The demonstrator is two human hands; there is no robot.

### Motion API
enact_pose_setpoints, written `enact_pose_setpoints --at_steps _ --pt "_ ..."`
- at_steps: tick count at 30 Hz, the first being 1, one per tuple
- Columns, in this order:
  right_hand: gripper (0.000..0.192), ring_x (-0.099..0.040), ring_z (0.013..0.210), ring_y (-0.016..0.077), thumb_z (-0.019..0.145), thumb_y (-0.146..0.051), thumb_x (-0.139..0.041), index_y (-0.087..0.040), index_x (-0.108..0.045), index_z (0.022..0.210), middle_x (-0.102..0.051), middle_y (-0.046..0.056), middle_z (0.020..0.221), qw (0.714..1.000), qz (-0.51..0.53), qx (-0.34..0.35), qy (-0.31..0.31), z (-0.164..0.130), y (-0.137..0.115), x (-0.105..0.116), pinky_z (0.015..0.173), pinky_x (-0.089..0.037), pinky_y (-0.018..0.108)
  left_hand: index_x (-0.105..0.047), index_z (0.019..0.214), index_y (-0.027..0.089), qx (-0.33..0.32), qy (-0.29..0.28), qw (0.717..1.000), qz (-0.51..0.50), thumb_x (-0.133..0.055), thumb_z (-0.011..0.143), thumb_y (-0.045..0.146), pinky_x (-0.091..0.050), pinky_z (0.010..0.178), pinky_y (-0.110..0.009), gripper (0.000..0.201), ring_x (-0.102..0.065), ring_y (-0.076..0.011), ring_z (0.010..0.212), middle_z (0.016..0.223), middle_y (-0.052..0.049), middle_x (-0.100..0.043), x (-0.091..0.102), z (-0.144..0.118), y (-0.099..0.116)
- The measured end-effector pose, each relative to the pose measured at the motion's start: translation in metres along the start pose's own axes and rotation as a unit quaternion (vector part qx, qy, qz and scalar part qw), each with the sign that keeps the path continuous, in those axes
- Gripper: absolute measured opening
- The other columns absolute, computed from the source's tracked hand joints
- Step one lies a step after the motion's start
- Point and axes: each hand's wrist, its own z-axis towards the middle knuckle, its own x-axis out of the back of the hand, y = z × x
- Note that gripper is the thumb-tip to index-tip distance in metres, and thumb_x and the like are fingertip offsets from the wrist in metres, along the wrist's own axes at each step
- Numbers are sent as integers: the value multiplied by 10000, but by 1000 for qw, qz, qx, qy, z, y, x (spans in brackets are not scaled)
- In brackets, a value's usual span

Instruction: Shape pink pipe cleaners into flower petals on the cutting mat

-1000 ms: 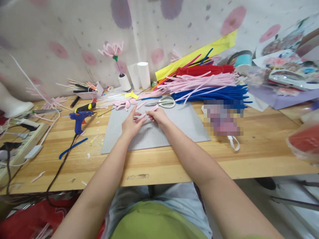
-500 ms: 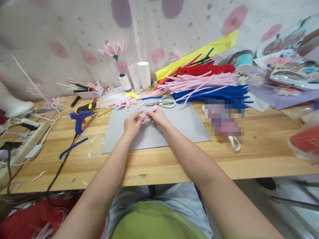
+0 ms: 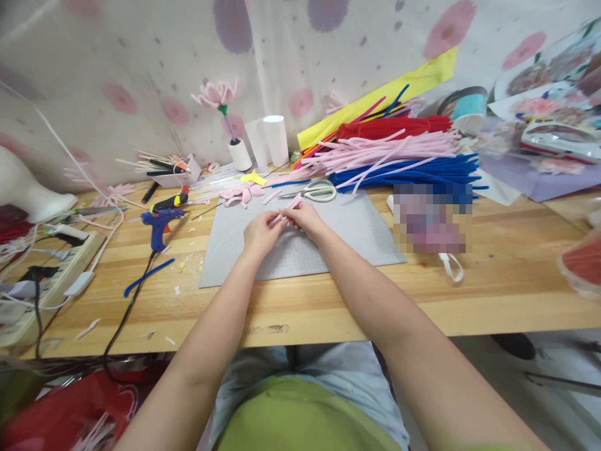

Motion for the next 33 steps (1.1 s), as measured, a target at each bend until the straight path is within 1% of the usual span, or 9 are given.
enact_pose_setpoints --at_steps 4,7,10,12,15,17,22,29,33 --pt "194 -362 370 44 622 -290 -659 -141 -541 582 -484 -38 441 1000 -7 -5 10 -3 -1 -3 360 -231 198 -680 868 206 21 1 1000 -18 -491 809 383 -420 727 -285 265 -616 -181 794 818 -62 -691 -4 1 0" --pt "214 -384 401 44 600 -306 -683 -143 -545 619 -494 -42 478 1000 16 9 -7 -4 -1 -1 374 -244 188 -672 829 169 67 -41 982 -174 -501 807 329 -457 683 -269 236 -621 -149 725 777 -54 -688 -6 4 -4" --pt "306 -472 486 59 555 -290 -720 -163 -591 801 -558 -39 598 993 71 10 -91 -6 -2 4 407 -276 173 -648 822 132 154 -111 908 -373 -517 800 243 -480 586 -231 174 -614 -112 653 783 -55 -684 -4 5 -4" --pt "358 -503 524 66 539 -280 -732 -174 -595 852 -579 -37 648 986 96 2 -140 -8 -3 7 430 -297 171 -639 791 122 194 -153 855 -455 -531 791 196 -485 559 -213 130 -600 -89 614 783 -55 -681 1 4 -4" --pt "297 -480 496 56 541 -308 -737 -153 -578 739 -555 -41 594 985 102 1 -142 -10 -5 6 432 -294 170 -634 753 120 224 -191 804 -517 -532 794 161 -489 550 -195 117 -589 -69 587 769 -51 -674 8 4 -4" --pt "294 -451 474 46 544 -331 -738 -147 -558 687 -530 -47 559 989 98 2 -115 -9 -4 3 426 -285 166 -634 745 117 235 -198 788 -533 -526 804 160 -486 548 -182 131 -583 -61 578 741 -46 -666 10 4 -6" --pt "301 -454 486 43 543 -337 -743 -144 -556 679 -548 -41 584 987 144 2 -77 -5 1 -2 418 -294 157 -631 744 102 223 -196 784 -545 -542 797 151 -491 588 -187 115 -566 -53 546 633 -28 -634 6 4 -9" --pt "212 -387 395 36 658 -259 -677 -155 -497 611 -471 -55 458 970 237 -38 -34 -8 -2 -19 385 -286 161 -580 714 104 132 -157 823 -529 -662 706 244 -482 575 -191 162 -555 -46 492 587 5 -623 0 3 -6" --pt "266 -343 355 41 669 -308 -673 -169 -461 590 -422 -67 422 967 246 -56 -33 -7 -2 -23 354 -256 177 -566 700 113 105 -125 828 -536 -695 664 300 -480 574 -192 230 -570 -58 511 591 1 -630 -4 3 -6"
